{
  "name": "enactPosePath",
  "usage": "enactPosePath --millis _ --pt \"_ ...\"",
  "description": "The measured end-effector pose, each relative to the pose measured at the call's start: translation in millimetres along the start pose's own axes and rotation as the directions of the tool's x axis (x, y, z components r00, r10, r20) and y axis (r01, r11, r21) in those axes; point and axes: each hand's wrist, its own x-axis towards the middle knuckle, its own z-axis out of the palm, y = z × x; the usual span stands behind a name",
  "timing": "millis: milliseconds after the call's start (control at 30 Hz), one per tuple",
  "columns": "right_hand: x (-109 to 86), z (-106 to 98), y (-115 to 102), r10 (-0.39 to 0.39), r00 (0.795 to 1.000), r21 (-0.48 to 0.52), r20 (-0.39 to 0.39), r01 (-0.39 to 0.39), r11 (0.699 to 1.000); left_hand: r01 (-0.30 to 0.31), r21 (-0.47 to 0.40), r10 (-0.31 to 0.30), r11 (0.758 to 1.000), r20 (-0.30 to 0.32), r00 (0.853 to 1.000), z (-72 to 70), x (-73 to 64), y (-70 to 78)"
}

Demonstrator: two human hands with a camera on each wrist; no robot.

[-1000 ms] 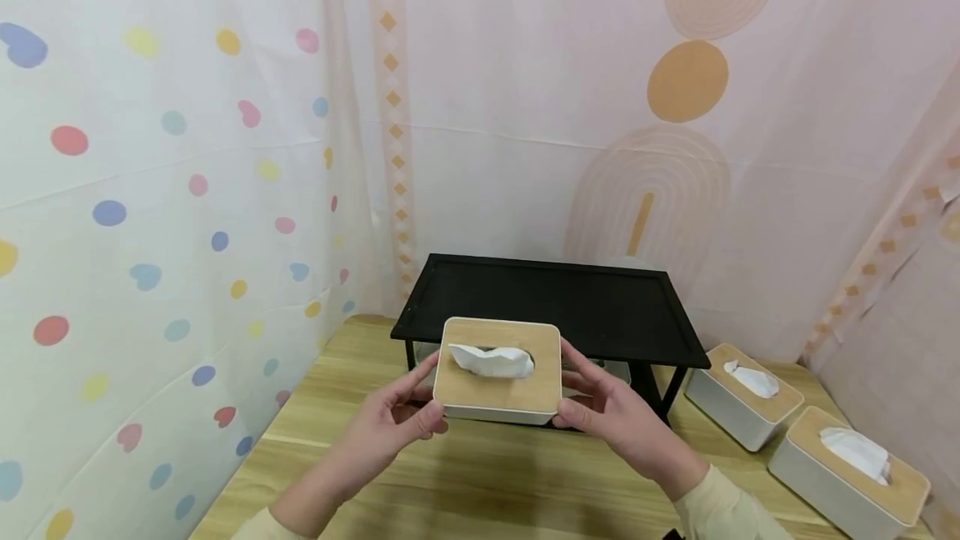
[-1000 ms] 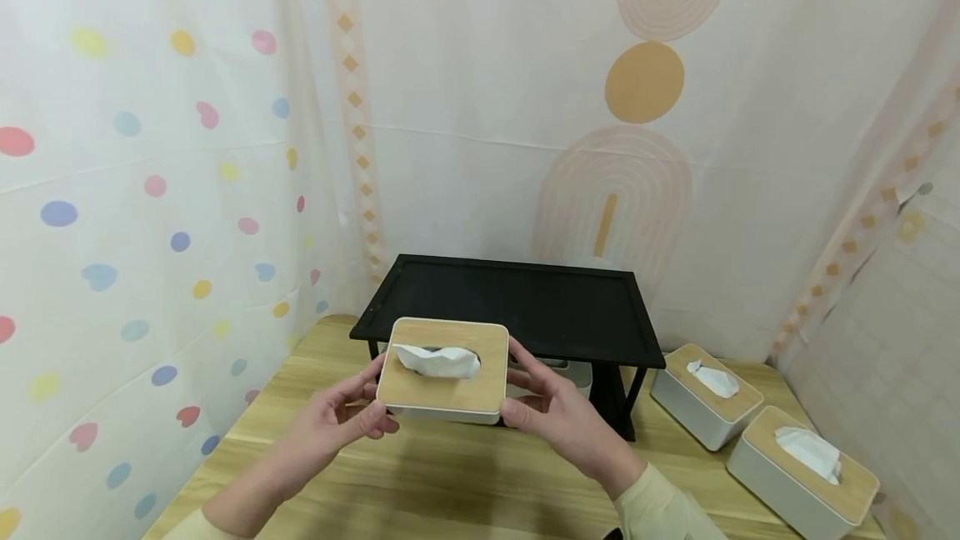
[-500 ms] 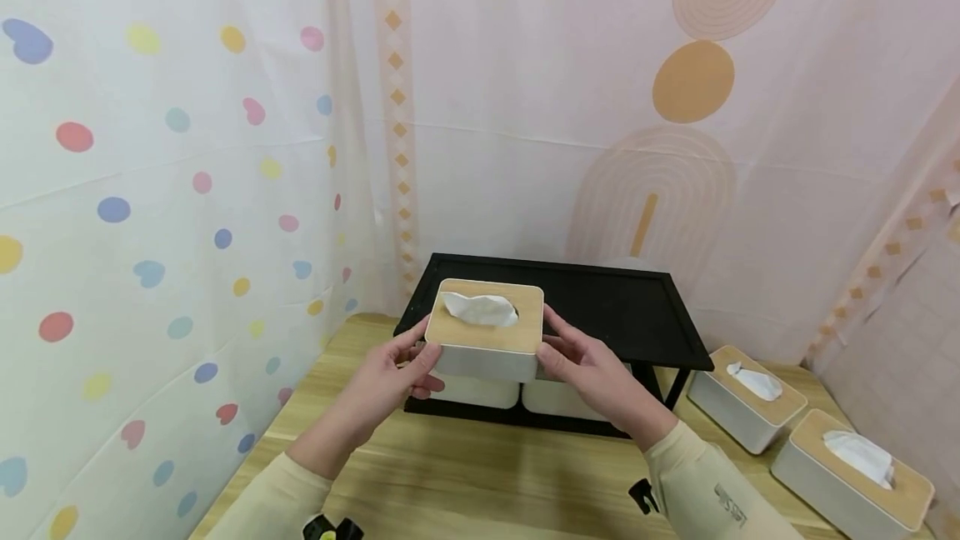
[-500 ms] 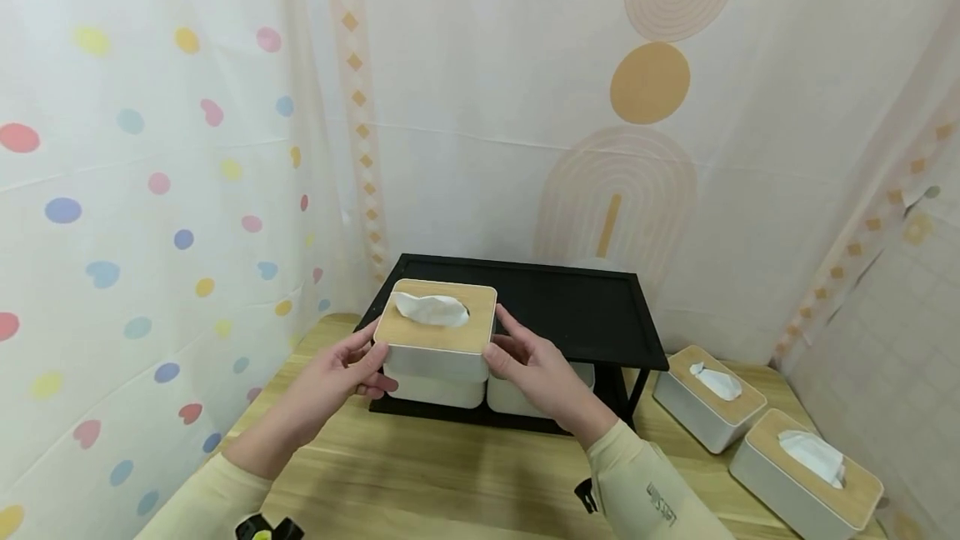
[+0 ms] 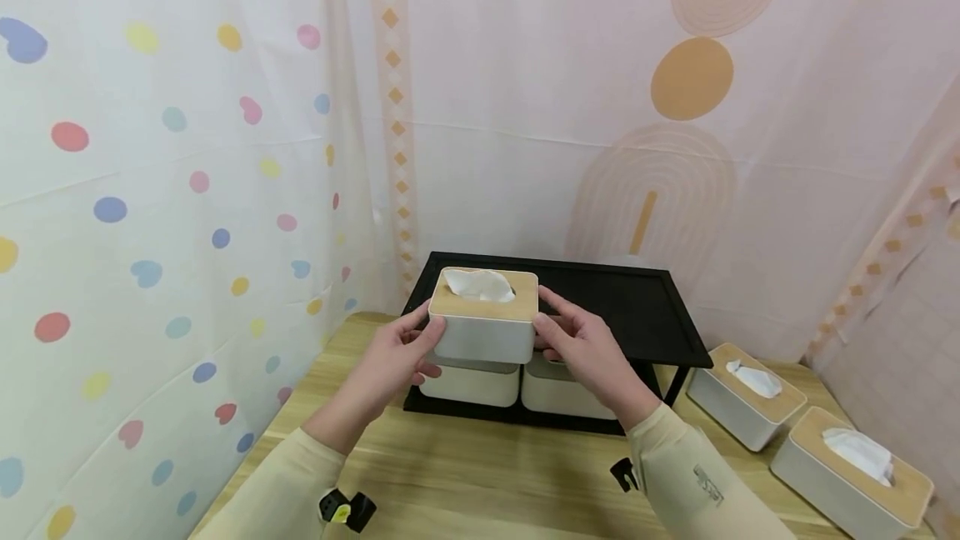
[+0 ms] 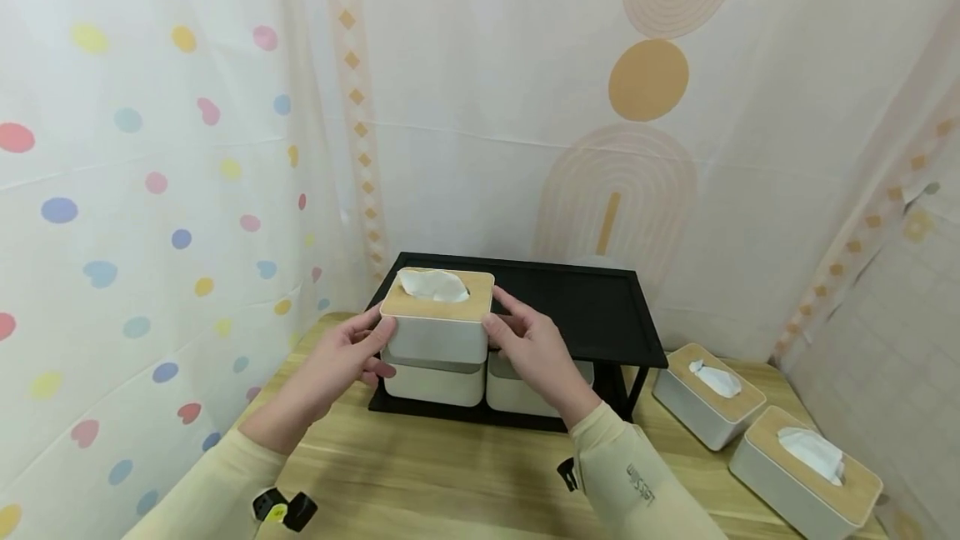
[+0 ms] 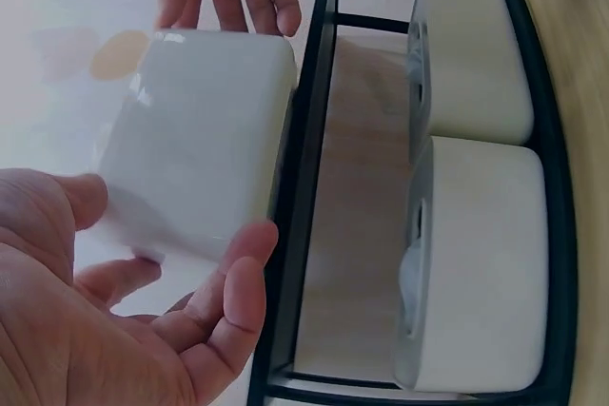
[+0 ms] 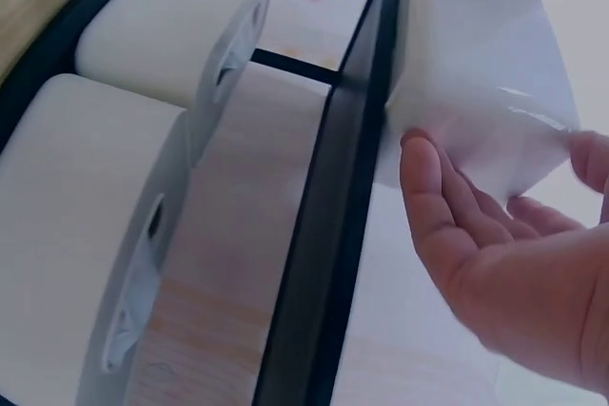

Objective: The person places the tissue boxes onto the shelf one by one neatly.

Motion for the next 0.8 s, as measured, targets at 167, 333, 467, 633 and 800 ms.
enactPosePath --millis 167,333,467,633,800 --pt "6.5 5 -8 0.000 0.996 -0.029 -0.089 -0.003 1.000 -0.024 0.036 0.024 0.999 -0.011 1.000 -3.4 -1.7 8.2" --pt "8.4 9 -10 -0.005 0.996 -0.048 -0.091 0.001 0.999 -0.045 0.075 0.047 0.996 -0.025 0.999 -5.8 -6.6 9.6" --pt "12.1 13 -14 -0.029 0.995 -0.096 -0.095 0.020 0.995 -0.073 0.092 0.081 0.993 -0.080 0.993 -8.6 -4.8 9.9" --pt "21.4 22 -17 -0.042 0.993 -0.156 -0.110 0.025 0.987 -0.102 0.096 0.115 0.990 -0.138 0.984 -10.3 0.4 8.3" --pt "32.0 31 -19 -0.033 0.991 -0.163 -0.132 0.011 0.987 -0.130 0.092 0.146 0.987 -0.196 0.970 -14.2 8.1 3.4"
